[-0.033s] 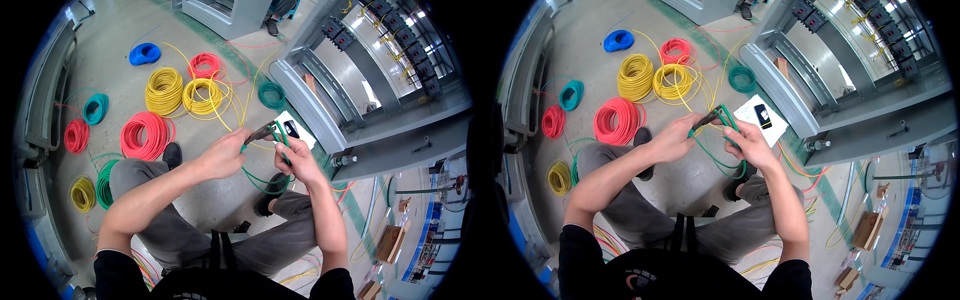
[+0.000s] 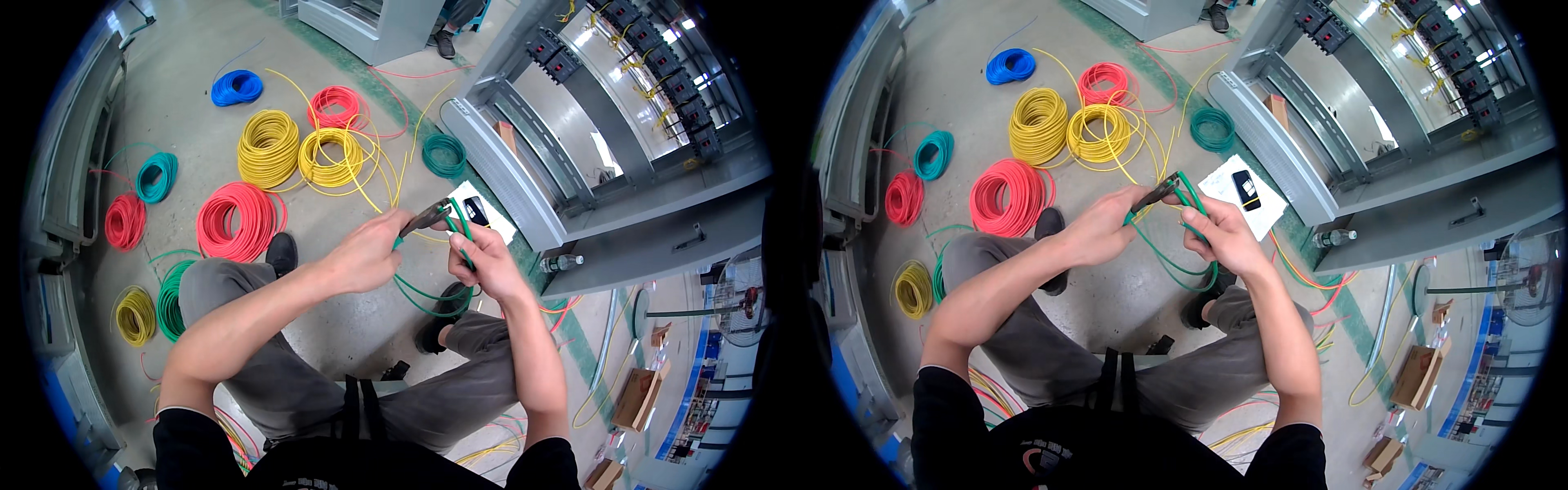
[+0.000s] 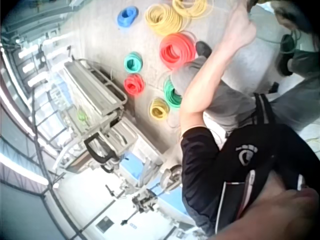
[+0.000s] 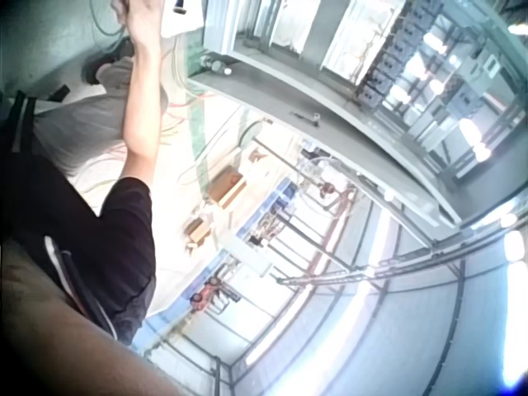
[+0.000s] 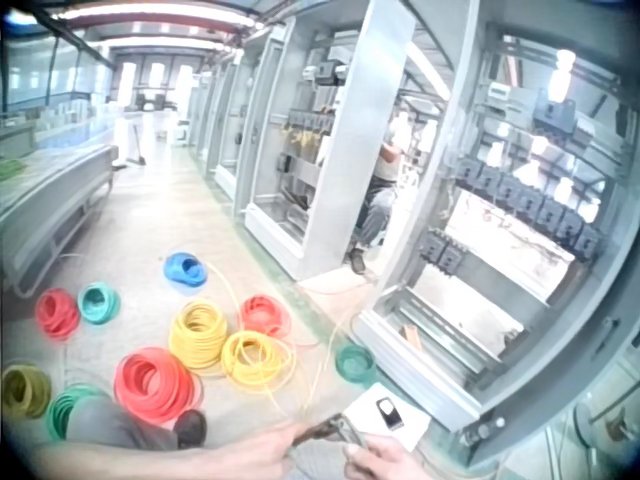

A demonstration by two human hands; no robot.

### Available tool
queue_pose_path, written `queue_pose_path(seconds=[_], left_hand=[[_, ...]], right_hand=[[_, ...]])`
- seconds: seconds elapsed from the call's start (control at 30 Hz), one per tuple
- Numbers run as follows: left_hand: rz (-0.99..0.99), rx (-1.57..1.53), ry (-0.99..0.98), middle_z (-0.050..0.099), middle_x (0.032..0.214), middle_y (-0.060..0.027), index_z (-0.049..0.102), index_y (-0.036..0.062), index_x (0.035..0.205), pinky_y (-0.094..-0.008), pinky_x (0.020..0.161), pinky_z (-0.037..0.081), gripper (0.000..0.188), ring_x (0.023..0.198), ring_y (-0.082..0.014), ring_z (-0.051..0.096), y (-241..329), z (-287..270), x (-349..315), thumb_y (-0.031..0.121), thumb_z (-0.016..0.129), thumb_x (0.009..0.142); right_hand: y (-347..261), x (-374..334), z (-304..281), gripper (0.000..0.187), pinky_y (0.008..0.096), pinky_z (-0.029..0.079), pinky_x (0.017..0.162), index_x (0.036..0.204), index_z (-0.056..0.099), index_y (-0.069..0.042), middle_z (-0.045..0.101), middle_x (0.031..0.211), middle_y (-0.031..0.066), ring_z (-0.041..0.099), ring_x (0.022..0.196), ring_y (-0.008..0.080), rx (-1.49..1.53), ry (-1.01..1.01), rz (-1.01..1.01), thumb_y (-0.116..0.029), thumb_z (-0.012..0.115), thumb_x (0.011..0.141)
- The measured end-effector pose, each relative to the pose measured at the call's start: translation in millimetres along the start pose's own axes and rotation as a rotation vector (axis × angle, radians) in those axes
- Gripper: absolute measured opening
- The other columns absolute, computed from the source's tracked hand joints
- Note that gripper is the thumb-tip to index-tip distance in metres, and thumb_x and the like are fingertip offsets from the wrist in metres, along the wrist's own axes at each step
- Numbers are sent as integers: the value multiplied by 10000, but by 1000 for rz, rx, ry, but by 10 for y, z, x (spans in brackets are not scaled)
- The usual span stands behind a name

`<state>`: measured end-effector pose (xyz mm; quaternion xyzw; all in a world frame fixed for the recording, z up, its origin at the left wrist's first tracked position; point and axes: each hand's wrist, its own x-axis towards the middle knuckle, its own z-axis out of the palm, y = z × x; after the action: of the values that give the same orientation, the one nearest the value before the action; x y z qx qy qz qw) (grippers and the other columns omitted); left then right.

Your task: The person sits on the floor and uses pliers to cut multiple colored cables. They handle yellow and green cables, cutting them into shorter pieces and placing them on the floor.

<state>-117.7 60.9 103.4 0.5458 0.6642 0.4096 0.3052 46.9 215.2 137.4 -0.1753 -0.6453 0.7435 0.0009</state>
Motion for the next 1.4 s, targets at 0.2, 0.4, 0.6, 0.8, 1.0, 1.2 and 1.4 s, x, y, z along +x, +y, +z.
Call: queue_pose_path(seconds=[0.2, 0.4, 0.6, 0.8, 1.0, 1.2, 1.4], left_hand=[[24, 19, 37, 523, 1112, -222, 454, -53, 1207, -413, 946, 405, 493, 1086, -378, 512, 7, 11, -44, -57, 497, 716], [-82, 58, 13, 555, 1033, -217, 496, -57, 1106, -433, 861, 432, 391, 1012, -382, 551, 45, -14, -60, -48, 502, 715], [-242, 91, 14, 546, 1002, -243, 495, -51, 1034, -459, 798, 428, 327, 958, -412, 543, 179, 57, -44, -36, 517, 707], [179, 167, 229, 492, 1155, -234, 454, -23, 1173, -447, 872, 424, 505, 1064, -410, 500, 71, 65, -89, -83, 523, 676], [491, 308, 335, 510, 1050, -143, 478, 5, 1107, -442, 755, 471, 473, 992, -348, 526, 104, 16, 31, -49, 568, 646], [384, 345, 279, 546, 937, -94, 526, 26, 1026, -425, 665, 475, 384, 900, -314, 568, 165, 41, 14, -25, 570, 648], [80, 121, 234, 554, 902, -134, 513, 0, 1044, -348, 609, 453, 336, 751, -293, 575, 155, 169, -29, -48, 497, 712]], right_hand=[[23, -7, 35, 372, 215, 232, 423, 1260, 534, -21, 330, 606, -49, 332, 493, 56, 29, 8, 1, -272, 490, 989], [39, 11, 68, 346, 213, 235, 424, 1192, 562, -6, 366, 609, -52, 335, 485, 53, 25, 13, -44, -277, 499, 987], [174, 25, -28, 264, 214, 235, 419, 938, 560, 11, 416, 591, -9, 326, 480, 54, 8, 228, -56, -251, 542, 964], [14, -69, 49, 313, 199, 244, 428, 819, 594, 2, 491, 620, -20, 356, 492, 30, 19, 188, -102, -286, 587, 940], [1, -143, -102, 381, 197, 195, 410, 739, 527, -20, 416, 594, -18, 295, 468, 35, 276, -134, -2, -341, 564, 943], [37, -149, -37, 390, 207, 184, 410, 716, 472, -48, 362, 588, -33, 253, 464, 40, 437, -188, -24, -356, 559, 938], [59, -27, 38, 294, 207, 290, 433, 855, 660, 7, 510, 618, -28, 395, 489, 38, -40, 349, -162, -273, 608, 930]])
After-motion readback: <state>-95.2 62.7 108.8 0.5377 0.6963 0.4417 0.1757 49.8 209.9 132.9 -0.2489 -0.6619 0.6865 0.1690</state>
